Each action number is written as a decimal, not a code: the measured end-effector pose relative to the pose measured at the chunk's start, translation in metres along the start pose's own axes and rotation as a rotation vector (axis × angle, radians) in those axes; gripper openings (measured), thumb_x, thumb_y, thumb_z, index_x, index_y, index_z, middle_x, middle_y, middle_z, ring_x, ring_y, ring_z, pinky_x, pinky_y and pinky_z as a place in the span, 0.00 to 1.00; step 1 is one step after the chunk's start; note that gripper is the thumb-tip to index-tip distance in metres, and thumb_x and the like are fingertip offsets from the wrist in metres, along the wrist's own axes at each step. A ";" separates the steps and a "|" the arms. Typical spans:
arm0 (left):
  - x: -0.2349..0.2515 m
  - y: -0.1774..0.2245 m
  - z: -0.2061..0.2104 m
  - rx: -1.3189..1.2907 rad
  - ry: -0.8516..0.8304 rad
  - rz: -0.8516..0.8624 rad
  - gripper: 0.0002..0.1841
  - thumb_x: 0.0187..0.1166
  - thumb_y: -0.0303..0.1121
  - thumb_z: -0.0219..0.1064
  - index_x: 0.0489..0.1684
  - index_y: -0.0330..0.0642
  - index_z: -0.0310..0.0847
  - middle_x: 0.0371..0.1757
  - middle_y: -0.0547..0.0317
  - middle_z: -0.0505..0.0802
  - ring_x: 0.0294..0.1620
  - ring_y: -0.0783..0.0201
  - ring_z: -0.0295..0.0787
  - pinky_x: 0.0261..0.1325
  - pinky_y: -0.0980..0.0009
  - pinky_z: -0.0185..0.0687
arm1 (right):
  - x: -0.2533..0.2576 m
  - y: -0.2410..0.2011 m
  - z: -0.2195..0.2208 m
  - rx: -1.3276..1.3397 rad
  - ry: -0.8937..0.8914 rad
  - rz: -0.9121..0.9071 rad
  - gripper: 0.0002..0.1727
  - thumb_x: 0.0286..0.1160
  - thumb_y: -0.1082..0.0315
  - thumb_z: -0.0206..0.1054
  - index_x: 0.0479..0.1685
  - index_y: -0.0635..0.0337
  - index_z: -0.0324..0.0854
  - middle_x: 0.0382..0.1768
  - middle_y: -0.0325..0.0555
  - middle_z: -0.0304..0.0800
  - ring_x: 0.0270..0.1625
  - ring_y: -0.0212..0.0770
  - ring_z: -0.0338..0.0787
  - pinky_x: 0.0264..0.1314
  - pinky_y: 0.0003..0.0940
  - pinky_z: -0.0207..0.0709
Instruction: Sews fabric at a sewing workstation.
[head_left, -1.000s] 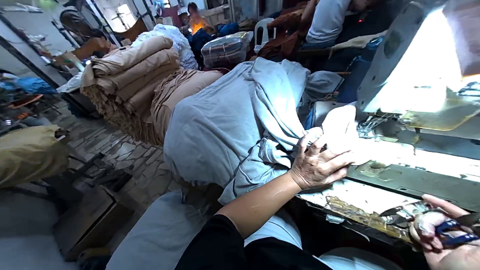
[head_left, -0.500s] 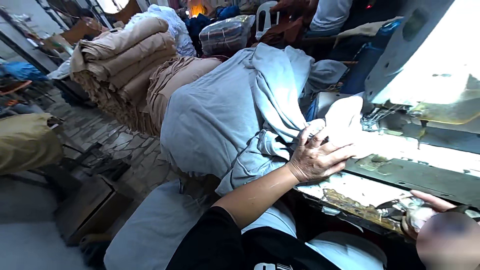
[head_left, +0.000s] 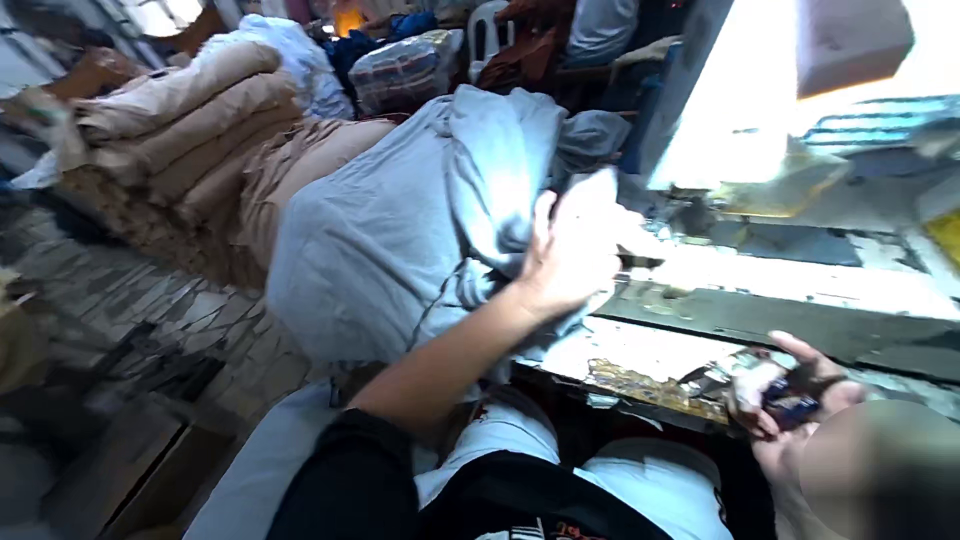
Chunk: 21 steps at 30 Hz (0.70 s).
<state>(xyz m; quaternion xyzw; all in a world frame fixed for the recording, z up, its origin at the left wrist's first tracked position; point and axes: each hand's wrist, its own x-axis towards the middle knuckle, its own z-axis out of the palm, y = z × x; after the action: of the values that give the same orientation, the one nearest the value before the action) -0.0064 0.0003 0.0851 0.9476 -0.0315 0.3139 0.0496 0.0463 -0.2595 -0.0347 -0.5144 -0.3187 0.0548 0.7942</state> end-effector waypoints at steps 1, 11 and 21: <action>0.011 -0.002 -0.008 0.096 -0.069 0.023 0.18 0.74 0.36 0.67 0.62 0.49 0.90 0.68 0.52 0.91 0.84 0.42 0.71 0.86 0.31 0.43 | 0.000 -0.005 0.001 -0.001 0.023 -0.032 0.29 0.82 0.31 0.50 0.71 0.34 0.79 0.34 0.17 0.89 0.22 0.17 0.79 0.20 0.13 0.71; 0.101 -0.096 -0.004 0.240 -0.185 -0.492 0.17 0.76 0.31 0.65 0.61 0.40 0.89 0.64 0.33 0.90 0.80 0.28 0.71 0.83 0.25 0.45 | 0.033 -0.046 0.037 -0.859 0.015 -0.394 0.17 0.81 0.55 0.68 0.52 0.58 0.91 0.39 0.44 0.92 0.37 0.27 0.87 0.39 0.22 0.79; -0.021 -0.077 -0.119 -0.513 -0.378 0.155 0.07 0.69 0.34 0.70 0.22 0.49 0.86 0.32 0.75 0.87 0.48 0.78 0.78 0.55 0.78 0.69 | 0.121 -0.043 0.124 -1.493 -0.246 -0.328 0.11 0.83 0.62 0.64 0.47 0.61 0.86 0.37 0.58 0.86 0.30 0.60 0.89 0.24 0.54 0.76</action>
<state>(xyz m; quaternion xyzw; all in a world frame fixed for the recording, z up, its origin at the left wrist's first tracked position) -0.0867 0.0909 0.1622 0.9406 -0.1900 0.1172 0.2557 0.0622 -0.1325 0.0895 -0.8499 -0.4293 -0.2361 0.1937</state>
